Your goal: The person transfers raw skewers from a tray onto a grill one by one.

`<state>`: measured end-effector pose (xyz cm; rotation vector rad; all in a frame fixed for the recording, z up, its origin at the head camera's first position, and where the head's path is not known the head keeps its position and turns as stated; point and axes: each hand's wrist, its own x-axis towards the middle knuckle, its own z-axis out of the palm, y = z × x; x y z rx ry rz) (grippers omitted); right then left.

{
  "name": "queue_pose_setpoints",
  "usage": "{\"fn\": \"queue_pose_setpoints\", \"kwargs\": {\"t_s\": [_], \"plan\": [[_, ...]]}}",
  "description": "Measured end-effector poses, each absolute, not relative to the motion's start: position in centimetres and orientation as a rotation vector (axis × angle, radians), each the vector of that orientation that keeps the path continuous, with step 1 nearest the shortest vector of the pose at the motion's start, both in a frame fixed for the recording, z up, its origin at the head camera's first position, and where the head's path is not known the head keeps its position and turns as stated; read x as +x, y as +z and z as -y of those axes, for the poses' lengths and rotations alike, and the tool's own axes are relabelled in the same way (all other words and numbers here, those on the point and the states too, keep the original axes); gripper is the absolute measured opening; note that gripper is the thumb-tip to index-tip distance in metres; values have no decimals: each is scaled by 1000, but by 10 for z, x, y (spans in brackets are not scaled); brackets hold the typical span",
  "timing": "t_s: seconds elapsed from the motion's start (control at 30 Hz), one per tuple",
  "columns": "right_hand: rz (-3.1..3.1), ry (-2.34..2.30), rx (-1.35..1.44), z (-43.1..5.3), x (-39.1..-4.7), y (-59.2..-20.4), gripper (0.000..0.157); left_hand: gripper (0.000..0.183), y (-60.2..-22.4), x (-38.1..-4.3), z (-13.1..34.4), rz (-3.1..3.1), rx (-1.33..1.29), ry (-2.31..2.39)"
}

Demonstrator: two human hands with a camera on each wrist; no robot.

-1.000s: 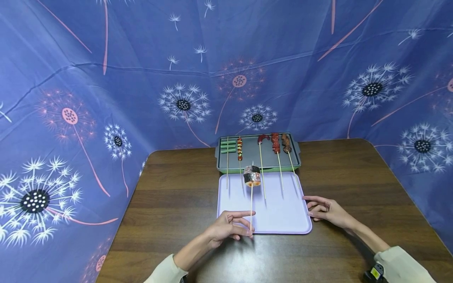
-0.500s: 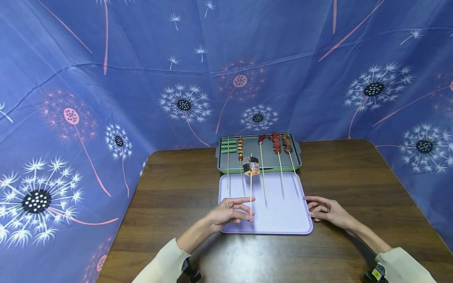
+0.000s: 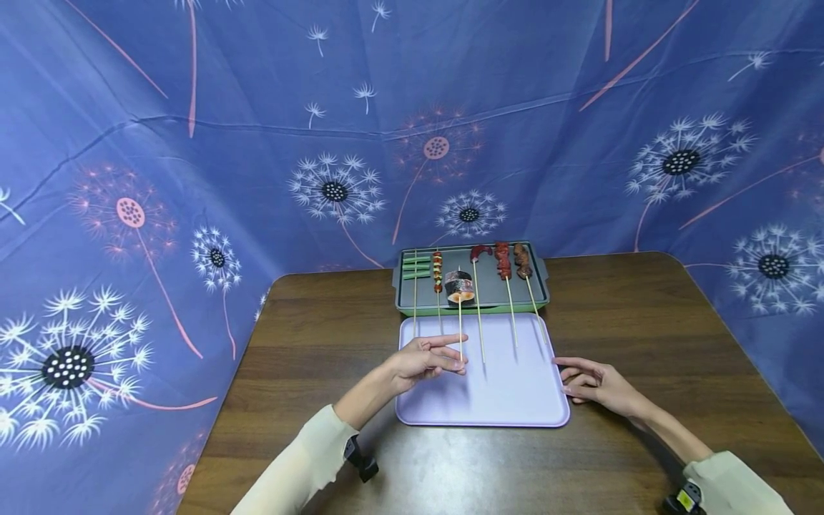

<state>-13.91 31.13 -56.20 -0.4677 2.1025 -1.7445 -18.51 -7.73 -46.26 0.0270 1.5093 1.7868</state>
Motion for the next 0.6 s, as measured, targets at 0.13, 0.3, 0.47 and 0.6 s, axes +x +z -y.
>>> {"fn": "queue_pose_setpoints", "kwargs": {"t_s": [0.13,0.3,0.47,0.6], "plan": [[-2104,-1749,-479,-311,-139,-562,58,60,-460,-195,75,-1516,20,1789],[-2103,-1749,-469,-311,-139,-563,58,61,-460,-210,70,-1509,4,1793],[-2118,-1736,-453,-312,-138,-563,58,60,-460,-226,65,-1520,-4,1794],[-2129,-1731,-449,-312,-139,-563,58,61,-460,-237,62,-1530,-15,1794]]}}
